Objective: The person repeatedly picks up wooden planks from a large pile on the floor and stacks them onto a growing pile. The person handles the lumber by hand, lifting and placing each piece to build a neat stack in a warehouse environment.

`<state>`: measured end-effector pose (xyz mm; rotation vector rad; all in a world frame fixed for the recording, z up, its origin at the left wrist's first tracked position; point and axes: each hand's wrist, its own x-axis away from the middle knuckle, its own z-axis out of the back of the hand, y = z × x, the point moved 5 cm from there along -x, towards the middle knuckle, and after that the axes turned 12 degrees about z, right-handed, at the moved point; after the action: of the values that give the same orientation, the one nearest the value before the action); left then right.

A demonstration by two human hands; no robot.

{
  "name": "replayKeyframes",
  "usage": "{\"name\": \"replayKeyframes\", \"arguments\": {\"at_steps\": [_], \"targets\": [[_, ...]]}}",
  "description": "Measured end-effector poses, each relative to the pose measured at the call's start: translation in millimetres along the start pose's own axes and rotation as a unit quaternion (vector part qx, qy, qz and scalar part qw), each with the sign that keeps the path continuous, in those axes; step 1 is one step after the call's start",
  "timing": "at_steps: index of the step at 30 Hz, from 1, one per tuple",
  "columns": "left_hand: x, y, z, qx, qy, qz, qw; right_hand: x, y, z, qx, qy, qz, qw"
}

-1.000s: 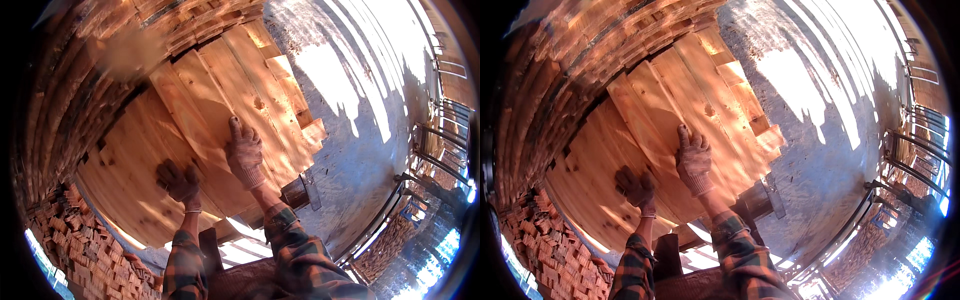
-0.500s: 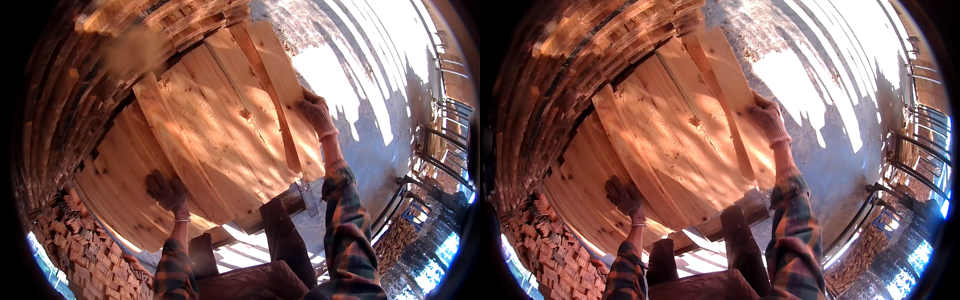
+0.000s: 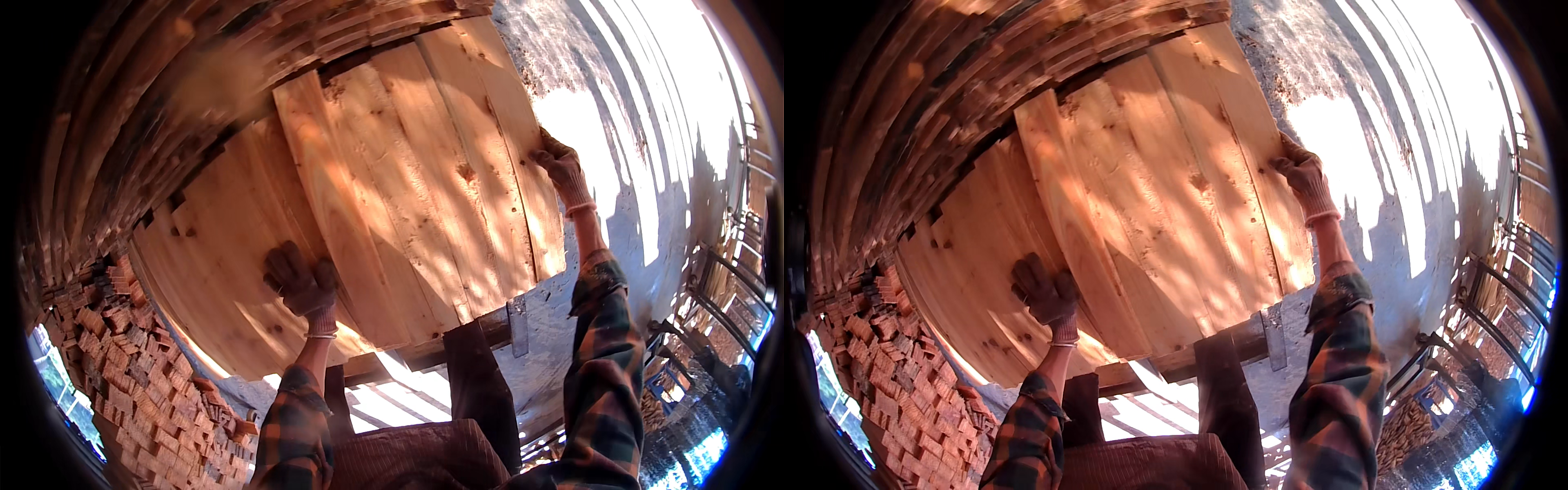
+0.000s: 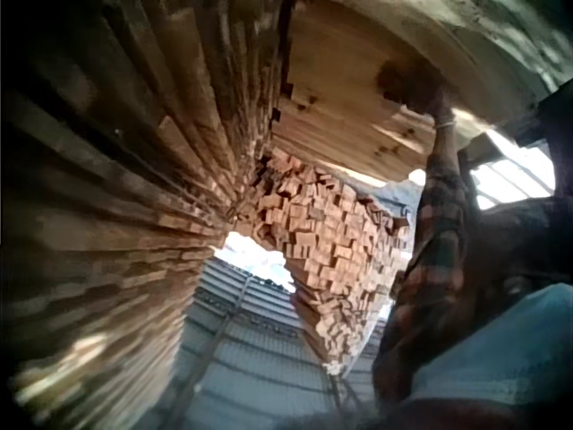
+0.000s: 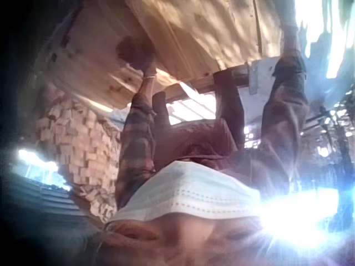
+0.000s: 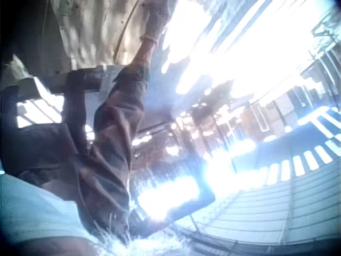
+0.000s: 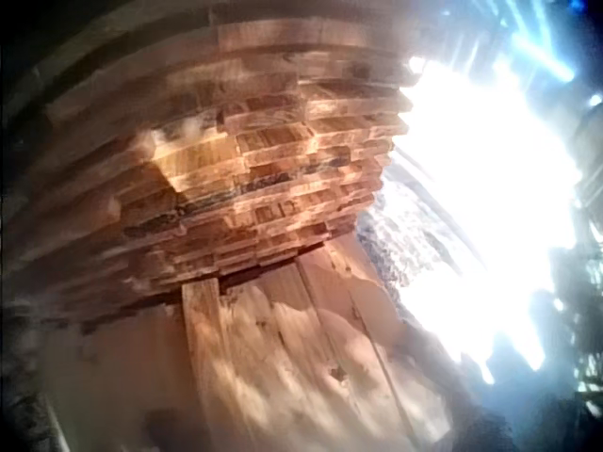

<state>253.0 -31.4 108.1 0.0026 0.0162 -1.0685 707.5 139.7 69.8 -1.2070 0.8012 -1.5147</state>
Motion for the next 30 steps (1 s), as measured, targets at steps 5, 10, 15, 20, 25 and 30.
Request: {"name": "replayKeyframes", "arguments": {"at_steps": [5, 10, 15, 20, 25, 30], "targets": [[-4.0, 6.6, 8.0, 0.029, -0.039, 0.013, 0.999, 14.2, 3.0, 5.2, 0.330, 0.063, 0.007, 0.942], [-1.8, -19.4, 8.0, 0.079, -0.057, 0.010, 0.995, 58.6, -65.4, -142.1, 0.486, -0.001, 0.178, 0.856], [6.8, -55.6, 23.9, 0.374, -0.137, -0.060, 0.915, 109.8, -109.7, -323.1, 0.530, -0.032, 0.084, 0.843], [76.9, -139.6, 55.1, 0.584, -0.260, 0.104, 0.762, 130.1, -153.1, -263.4, 0.254, 0.032, 0.020, 0.966], [162.5, -231.3, 42.8, 0.454, -0.379, 0.293, 0.751, 261.0, -109.7, -192.5, -0.164, 0.157, -0.146, 0.963], [195.8, -249.8, 16.7, 0.482, -0.387, 0.365, 0.696, 351.1, -17.1, -150.9, -0.105, 0.262, -0.043, 0.958]]}}
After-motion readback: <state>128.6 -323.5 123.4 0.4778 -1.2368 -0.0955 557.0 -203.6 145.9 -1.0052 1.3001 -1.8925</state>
